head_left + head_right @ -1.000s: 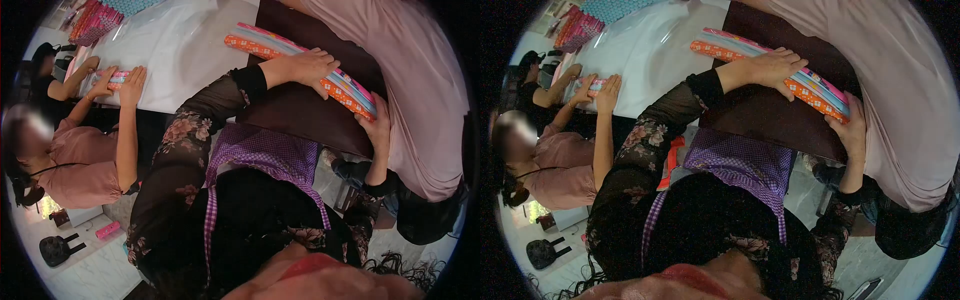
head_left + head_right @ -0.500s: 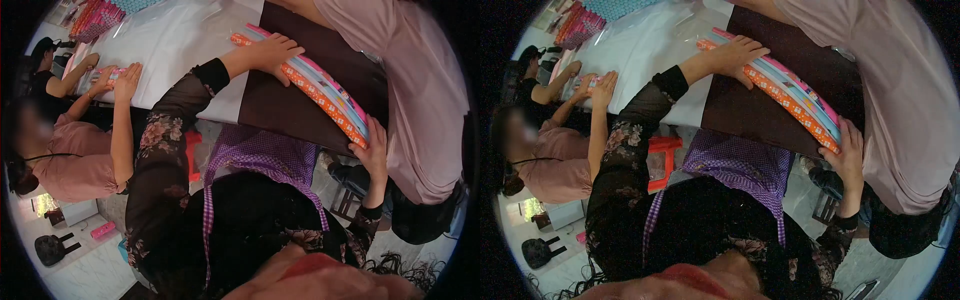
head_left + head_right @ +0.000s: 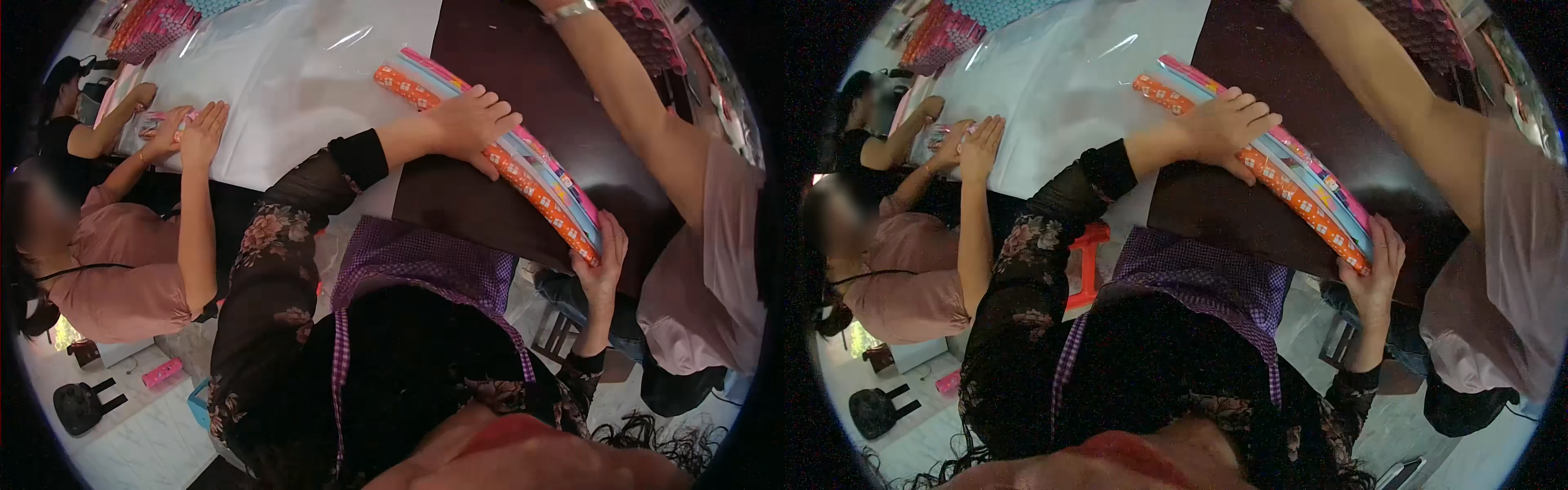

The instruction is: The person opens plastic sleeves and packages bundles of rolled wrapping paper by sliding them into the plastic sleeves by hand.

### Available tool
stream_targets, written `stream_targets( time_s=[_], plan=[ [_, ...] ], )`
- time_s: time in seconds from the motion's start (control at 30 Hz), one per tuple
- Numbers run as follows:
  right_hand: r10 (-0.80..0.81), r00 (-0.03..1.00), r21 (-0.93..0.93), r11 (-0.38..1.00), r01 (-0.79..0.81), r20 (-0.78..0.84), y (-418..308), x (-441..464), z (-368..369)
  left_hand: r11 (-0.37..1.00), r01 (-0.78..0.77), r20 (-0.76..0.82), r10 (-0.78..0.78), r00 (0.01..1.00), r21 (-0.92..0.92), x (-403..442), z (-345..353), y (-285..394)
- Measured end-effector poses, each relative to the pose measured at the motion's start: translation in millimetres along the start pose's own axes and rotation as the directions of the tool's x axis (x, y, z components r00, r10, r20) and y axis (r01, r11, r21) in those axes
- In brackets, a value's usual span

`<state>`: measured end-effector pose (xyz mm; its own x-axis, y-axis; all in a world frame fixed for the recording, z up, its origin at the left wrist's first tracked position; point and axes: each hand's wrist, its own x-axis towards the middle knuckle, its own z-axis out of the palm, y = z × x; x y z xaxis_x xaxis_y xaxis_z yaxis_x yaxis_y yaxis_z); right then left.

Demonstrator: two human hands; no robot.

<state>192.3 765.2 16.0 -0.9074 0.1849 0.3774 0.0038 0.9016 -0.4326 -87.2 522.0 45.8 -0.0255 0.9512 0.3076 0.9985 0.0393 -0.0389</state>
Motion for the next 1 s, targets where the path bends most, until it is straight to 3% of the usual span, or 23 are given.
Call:
stream_targets(
  time_s=[0.27,0.4,0.67,0.73,0.87,1.0],
  plan=[
    [0.058,0.994,0.068,0.996,-0.052,-0.09,-37.6,6.7,-10.1,0.999,-0.034,-0.012,0.034,0.999,0.018,20.5,-33.8,27.7],
    [0.052,0.993,0.034,0.998,-0.048,-0.103,-54.4,16.4,-16.3,1.0,-0.012,0.055,0.012,0.998,0.002,28.1,-52.9,34.5],
    [-0.024,0.991,-0.009,1.0,0.023,-0.131,-67.6,38.3,-4.3,0.999,-0.025,0.028,0.026,0.999,-0.031,35.0,-53.7,46.1],
    [-0.058,0.987,-0.019,0.998,0.056,-0.152,-71.4,41.0,-3.9,1.0,0.01,0.109,-0.011,0.994,0.005,38.3,-59.6,51.0],
    [-0.06,0.992,-0.02,0.998,0.059,-0.112,-68.0,43.4,-6.6,1.0,-0.005,0.088,0.003,0.996,0.022,39.6,-53.2,49.8],
    [-0.097,0.995,-0.03,0.995,0.096,-0.022,-60.8,37.4,-16.6,0.992,-0.025,0.091,0.036,0.995,-0.12,35.6,-51.2,46.4]
  ],
)
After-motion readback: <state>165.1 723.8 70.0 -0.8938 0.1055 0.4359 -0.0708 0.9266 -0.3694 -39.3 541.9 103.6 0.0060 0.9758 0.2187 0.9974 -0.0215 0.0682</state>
